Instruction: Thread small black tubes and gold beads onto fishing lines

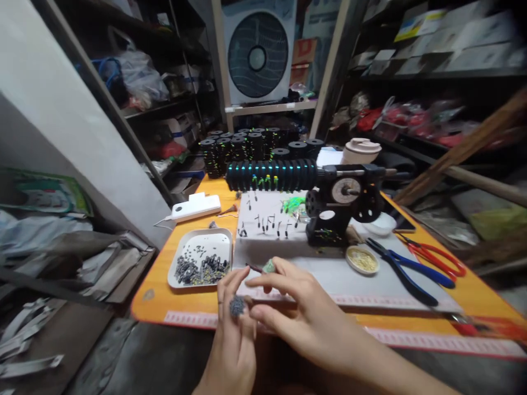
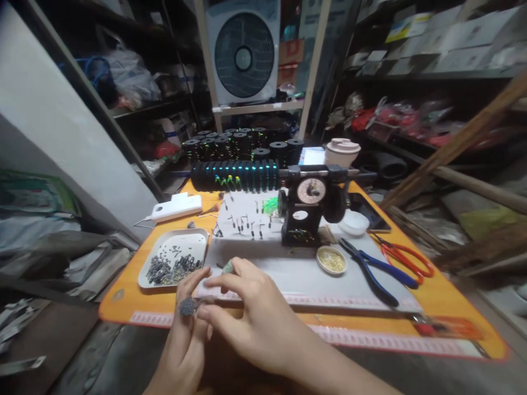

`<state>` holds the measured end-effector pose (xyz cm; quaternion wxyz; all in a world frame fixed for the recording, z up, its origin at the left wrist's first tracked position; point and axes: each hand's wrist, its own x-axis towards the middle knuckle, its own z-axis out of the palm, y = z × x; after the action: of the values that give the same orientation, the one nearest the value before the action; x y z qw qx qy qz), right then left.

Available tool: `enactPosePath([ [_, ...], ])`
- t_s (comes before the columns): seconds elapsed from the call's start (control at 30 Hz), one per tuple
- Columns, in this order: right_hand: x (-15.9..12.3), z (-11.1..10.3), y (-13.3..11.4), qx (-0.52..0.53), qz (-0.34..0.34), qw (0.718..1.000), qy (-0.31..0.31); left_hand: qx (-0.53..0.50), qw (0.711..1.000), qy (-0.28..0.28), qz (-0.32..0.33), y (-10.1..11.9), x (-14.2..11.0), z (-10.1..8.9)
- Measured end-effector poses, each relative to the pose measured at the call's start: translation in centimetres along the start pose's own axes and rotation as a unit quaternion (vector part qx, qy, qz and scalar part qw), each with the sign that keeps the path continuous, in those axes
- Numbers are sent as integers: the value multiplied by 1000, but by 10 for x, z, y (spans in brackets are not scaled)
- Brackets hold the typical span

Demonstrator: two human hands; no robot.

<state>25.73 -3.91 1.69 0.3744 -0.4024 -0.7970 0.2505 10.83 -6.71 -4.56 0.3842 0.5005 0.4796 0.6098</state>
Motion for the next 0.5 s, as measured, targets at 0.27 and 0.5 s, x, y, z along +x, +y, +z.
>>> enactPosePath([
  [0.27,-38,28,5,183,55,978,84,-4,997,-75,-2,-5,-29,8],
  [0.5,-75,34,11,6,-30,976,217,-49,986,-129,-93,3,-46,16],
])
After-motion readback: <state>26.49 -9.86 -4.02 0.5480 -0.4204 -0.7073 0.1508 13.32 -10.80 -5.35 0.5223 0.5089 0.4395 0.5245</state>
